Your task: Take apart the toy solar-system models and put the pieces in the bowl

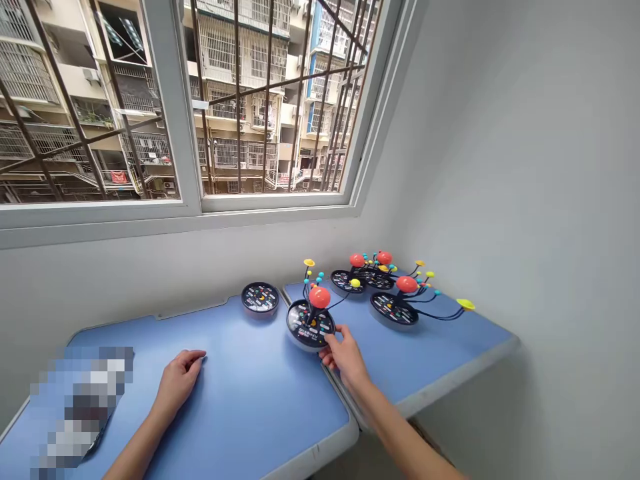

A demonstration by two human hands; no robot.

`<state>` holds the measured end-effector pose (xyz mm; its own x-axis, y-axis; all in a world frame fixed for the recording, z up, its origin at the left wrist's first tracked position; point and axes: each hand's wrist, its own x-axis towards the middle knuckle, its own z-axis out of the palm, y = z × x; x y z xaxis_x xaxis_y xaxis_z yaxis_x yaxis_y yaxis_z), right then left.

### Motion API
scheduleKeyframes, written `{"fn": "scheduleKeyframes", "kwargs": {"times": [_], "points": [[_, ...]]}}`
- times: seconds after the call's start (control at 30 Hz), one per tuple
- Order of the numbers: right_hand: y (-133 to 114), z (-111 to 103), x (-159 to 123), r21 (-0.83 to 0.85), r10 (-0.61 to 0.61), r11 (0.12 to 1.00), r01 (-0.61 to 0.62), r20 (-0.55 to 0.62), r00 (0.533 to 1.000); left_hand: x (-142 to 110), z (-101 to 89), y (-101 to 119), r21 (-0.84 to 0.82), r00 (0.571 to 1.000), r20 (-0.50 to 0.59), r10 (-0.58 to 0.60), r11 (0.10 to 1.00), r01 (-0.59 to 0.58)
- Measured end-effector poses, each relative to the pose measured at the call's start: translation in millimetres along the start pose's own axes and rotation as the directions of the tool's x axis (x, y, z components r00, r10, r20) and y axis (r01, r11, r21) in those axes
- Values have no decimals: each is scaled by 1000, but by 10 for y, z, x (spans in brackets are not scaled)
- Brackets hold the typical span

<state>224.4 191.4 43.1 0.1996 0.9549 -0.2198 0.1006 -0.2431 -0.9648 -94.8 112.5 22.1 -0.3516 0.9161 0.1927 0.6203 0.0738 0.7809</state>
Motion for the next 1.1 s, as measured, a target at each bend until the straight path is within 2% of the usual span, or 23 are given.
{"fn": "scheduleKeyframes", "kwargs": {"times": [0.13, 0.27, 0.37, 0.47, 0.63, 0.73, 0.83, 0.97, 1.03, 1.1], "points": [[92, 280, -409, 32, -46, 999, 41, 161, 986, -94, 25, 134, -28, 998, -66, 24, 999, -26], [235, 674, -787, 70, -47, 997, 27, 302, 952, -305, 36, 345, -58, 989, -79, 123, 990, -128], [320, 922, -993, 88, -35, 996, 2, 371, 928, -441, 26, 436, -46, 976, -79, 200, 978, -204], [370, 1072, -1105, 91, -32, 996, -6, 404, 914, -500, -3, 439, -6, 972, -91, 217, 976, -218], [445, 1099, -1136, 68, -16, 997, -19, 481, 876, -480, -40, 422, 90, 983, 3, 184, 979, -183], [504, 1052, -1140, 48, 7, 998, -40, 553, 833, -457, -30, 419, 79, 984, 50, 170, 982, -174], [534, 1033, -1186, 51, 17, 997, -57, 583, 813, -450, -11, 394, 58, 982, 83, 169, 983, -174], [478, 1044, -1217, 12, 40, 998, -56, 567, 823, -475, -18, 332, 16, 982, 64, 178, 984, -179], [416, 1036, -1165, -65, 23, 998, 15, 543, 839, -491, -42, 290, -10, 989, 23, 147, 989, -147], [346, 1021, -1075, -120, -29, 987, 107, 525, 851, -495, -73, 237, -28, 999, -23, 45, 999, -46]]}}
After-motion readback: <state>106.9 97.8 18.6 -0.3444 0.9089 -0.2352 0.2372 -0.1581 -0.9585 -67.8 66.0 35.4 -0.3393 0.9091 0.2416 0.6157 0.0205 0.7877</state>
